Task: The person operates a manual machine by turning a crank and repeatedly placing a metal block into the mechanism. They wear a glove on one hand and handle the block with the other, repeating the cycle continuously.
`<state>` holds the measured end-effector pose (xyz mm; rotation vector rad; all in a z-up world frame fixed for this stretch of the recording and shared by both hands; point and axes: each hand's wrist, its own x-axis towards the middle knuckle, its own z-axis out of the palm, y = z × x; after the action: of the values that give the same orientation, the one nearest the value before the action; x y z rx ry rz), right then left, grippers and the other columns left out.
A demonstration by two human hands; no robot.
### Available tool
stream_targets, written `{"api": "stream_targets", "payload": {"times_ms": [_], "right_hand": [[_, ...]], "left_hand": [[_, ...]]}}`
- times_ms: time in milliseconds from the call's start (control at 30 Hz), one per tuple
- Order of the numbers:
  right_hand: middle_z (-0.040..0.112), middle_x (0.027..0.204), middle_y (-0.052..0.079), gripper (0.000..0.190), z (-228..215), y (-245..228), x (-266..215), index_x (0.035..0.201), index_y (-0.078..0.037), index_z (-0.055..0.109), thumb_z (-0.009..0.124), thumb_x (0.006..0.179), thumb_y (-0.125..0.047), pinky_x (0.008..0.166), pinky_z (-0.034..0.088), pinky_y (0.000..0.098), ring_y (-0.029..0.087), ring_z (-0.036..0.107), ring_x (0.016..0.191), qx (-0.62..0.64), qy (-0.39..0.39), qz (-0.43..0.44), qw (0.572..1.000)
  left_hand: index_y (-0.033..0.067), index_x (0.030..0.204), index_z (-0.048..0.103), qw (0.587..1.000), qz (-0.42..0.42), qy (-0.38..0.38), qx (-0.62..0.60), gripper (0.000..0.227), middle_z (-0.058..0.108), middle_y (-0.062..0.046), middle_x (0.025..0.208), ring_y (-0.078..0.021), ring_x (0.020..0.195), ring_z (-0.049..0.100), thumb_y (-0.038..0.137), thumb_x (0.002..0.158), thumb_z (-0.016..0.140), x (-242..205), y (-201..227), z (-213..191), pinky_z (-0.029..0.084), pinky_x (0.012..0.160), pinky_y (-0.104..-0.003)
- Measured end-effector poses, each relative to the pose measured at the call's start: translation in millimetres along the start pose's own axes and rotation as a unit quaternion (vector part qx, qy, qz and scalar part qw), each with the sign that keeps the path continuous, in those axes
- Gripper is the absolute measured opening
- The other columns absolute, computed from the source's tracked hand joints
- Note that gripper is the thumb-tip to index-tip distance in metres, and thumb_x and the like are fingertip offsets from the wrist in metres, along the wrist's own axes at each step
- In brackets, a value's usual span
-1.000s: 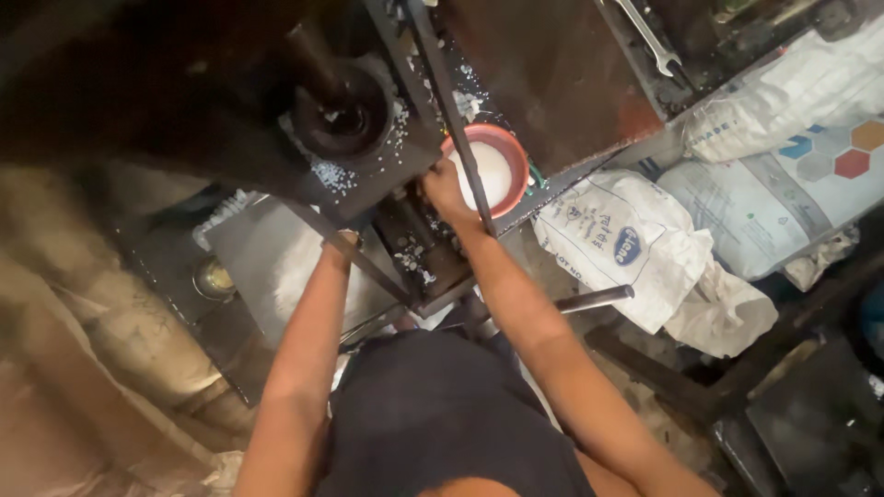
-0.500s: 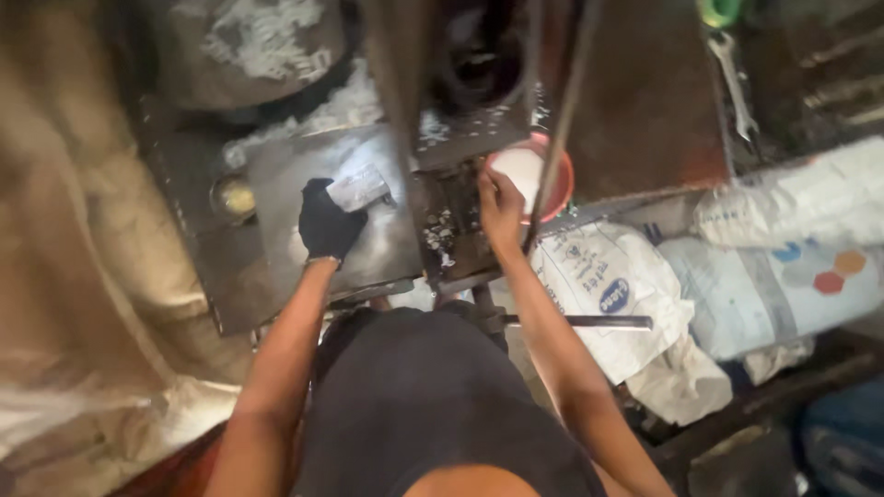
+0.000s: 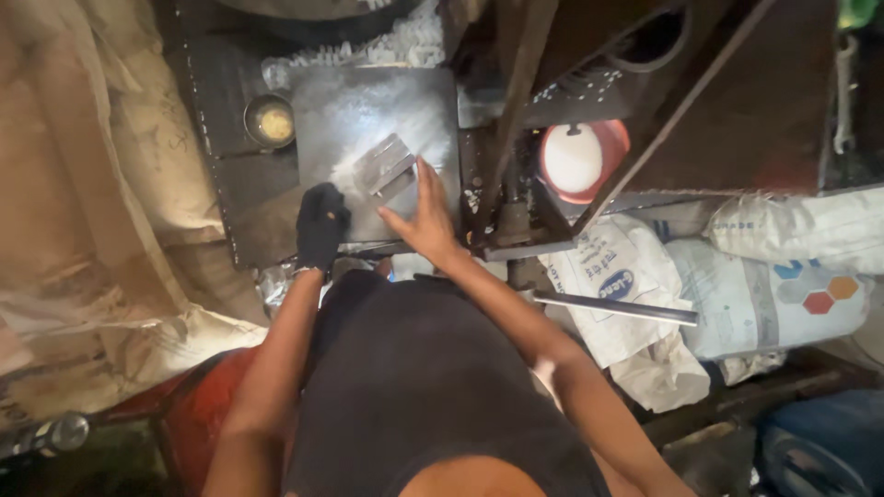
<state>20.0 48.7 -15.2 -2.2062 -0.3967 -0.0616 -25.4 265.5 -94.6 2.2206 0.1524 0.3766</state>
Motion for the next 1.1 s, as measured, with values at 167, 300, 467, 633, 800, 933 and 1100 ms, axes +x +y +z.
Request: {"api": "stream_targets", "payload": {"times_ms": [167,300,467,633,800,933,1100], "right_hand": [[0.035,0.153,0.031,0.121,54.2,18.5,13.0,0.161,0.0,0.013,0.09,0.075,-0.038,0.119,0.035,0.0535,0.047,0.038,0.143,-0.032,0.052,0.065,0.996],[0.039,0.151,0.027,0.121,47.9,24.6,2.6,0.161,-0.002,0.015,0.091,0.072,-0.034,0.12,0.035,0.0539,0.046,0.041,0.141,-0.036,0.04,0.063,0.997],[0.036,0.153,0.029,0.124,11.4,15.9,-11.0,0.162,-0.004,0.013,0.091,0.07,-0.034,0.118,0.034,0.0547,0.046,0.038,0.142,-0.032,-0.021,0.066,0.997],[0.042,0.148,0.029,0.093,-42.5,-7.6,-16.1,0.155,-0.001,0.032,0.087,0.085,-0.027,0.108,0.043,0.0463,0.042,0.047,0.131,0.108,-0.061,0.046,0.991],[0.077,0.096,0.009,0.018,-138.1,-15.8,-50.0,0.113,-0.005,0.078,0.075,0.098,-0.015,0.07,0.059,0.0283,0.018,0.075,0.078,0.133,-0.013,0.043,0.99],[0.075,0.087,0.013,0.011,-176.0,19.8,-46.2,0.102,-0.004,0.077,0.075,0.096,-0.014,0.059,0.054,0.0325,0.023,0.071,0.067,-0.028,0.143,0.069,0.987],[0.075,0.096,0.012,0.011,-183.8,54.0,-46.2,0.101,-0.007,0.074,0.073,0.097,-0.017,0.068,0.058,0.0379,0.03,0.073,0.078,-0.126,0.168,0.024,0.977]], "left_hand": [[0.0046,0.117,0.066,0.873,-0.329,-0.054,-0.356,0.019,0.068,-0.003,0.095,-0.0115,0.079,0.061,0.011,0.099,0.069,-37.5,-7.9,-6.5,0.051,0.068,-0.028],[0.0044,0.12,0.065,0.905,-0.25,-0.088,-0.334,0.024,0.068,-0.003,0.104,-0.0119,0.089,0.063,0.006,0.097,0.068,-45.8,10.0,-14.3,0.055,0.08,-0.028],[0.0047,0.134,0.061,0.963,-0.128,-0.174,-0.164,0.051,0.071,-0.008,0.111,-0.0165,0.092,0.066,0.001,0.084,0.064,-26.5,66.5,-23.3,0.055,0.085,-0.03],[0.01,0.146,0.052,0.938,-0.221,-0.22,-0.154,0.061,0.072,-0.012,0.108,-0.0186,0.094,0.072,0.024,0.091,0.072,-7.5,127.7,11.5,0.057,0.082,-0.033],[0.0122,0.142,0.058,0.979,-0.125,-0.16,0.018,0.05,0.074,-0.022,0.105,-0.0341,0.091,0.074,0.027,0.096,0.067,12.3,143.3,66.5,0.057,0.082,-0.042],[0.0041,0.128,0.062,0.96,0.249,-0.056,0.113,0.041,0.071,-0.03,0.12,-0.0433,0.1,0.069,0.015,0.089,0.068,48.0,130.1,107.2,0.054,0.085,-0.046],[0.002,0.128,0.064,0.985,0.056,-0.159,-0.018,0.031,0.072,-0.025,0.115,-0.0429,0.107,0.066,0.018,0.101,0.061,102.5,124.7,158.2,0.052,0.092,-0.047]]}}
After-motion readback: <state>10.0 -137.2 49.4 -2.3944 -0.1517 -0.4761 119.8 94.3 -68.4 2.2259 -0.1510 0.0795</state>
